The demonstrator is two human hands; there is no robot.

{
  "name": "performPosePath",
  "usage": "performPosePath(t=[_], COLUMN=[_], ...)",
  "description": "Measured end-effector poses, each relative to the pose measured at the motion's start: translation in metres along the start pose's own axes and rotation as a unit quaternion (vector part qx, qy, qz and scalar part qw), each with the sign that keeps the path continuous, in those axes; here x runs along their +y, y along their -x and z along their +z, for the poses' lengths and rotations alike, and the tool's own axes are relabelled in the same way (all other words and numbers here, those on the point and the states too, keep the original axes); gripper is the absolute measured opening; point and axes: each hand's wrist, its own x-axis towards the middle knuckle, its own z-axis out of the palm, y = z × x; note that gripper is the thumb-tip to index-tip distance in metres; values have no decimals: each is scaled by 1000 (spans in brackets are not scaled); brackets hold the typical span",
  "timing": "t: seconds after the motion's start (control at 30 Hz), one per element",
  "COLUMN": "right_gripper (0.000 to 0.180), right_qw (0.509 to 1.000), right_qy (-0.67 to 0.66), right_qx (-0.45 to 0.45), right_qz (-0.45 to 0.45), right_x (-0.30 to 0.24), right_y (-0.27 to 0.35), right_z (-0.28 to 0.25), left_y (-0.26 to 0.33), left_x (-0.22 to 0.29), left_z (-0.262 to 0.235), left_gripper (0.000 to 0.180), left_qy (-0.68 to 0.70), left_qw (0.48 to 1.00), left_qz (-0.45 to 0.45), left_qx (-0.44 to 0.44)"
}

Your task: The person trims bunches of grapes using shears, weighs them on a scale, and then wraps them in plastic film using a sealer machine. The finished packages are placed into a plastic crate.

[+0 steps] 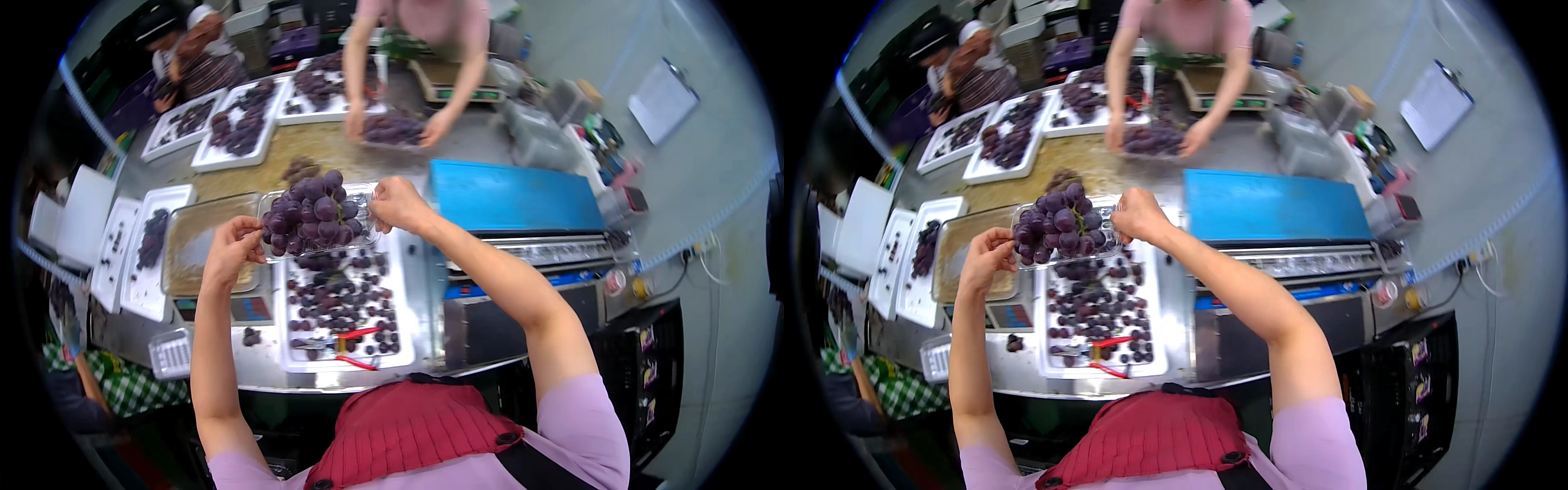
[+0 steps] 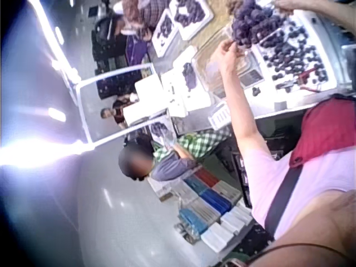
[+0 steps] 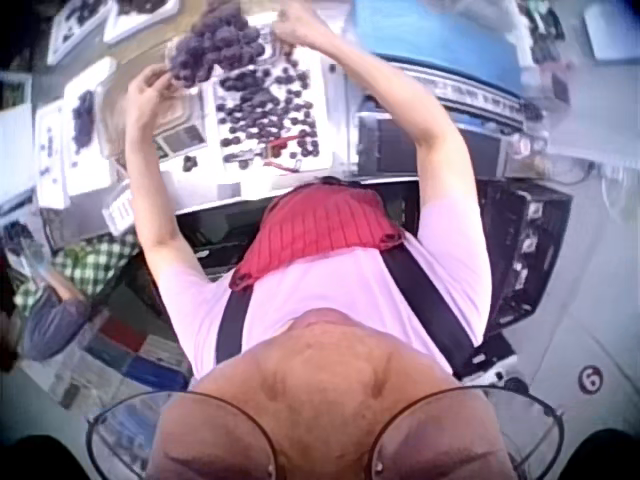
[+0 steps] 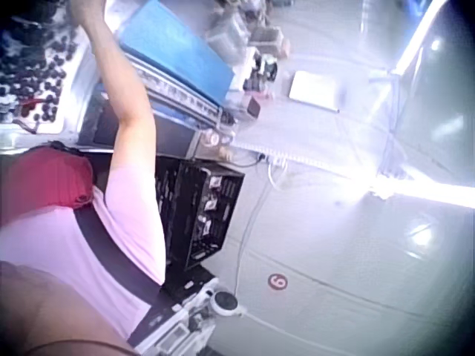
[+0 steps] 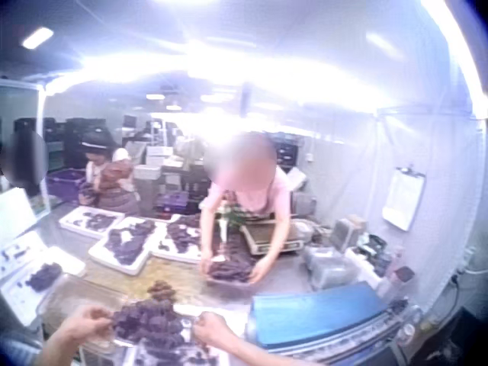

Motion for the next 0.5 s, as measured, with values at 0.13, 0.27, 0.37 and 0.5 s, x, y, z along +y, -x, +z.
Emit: performPosePath(t=[0.13, 0.27, 0.37, 0.5], right_gripper=[19, 18, 17, 17], right_qw=[997, 988, 983, 981], right_qy=[-14, 30, 37, 46], right_qx=[59, 104, 122, 141], right_qz=[56, 110, 130, 128], right_x=[50, 108, 155, 199], right_y=[59, 101, 119, 131], right_z=[-102, -191, -246, -291], left_y=[-33, -59, -86, -108], left_x=[14, 28, 16, 6], left_z=[117, 237, 311, 382], left_gripper=[18, 19, 16, 14], left_qy=[6, 5, 17, -7], left_qw=[999, 995, 993, 994], left_qz=[-3, -19, -23, -29], left_qx=[-52, -101, -112, -102])
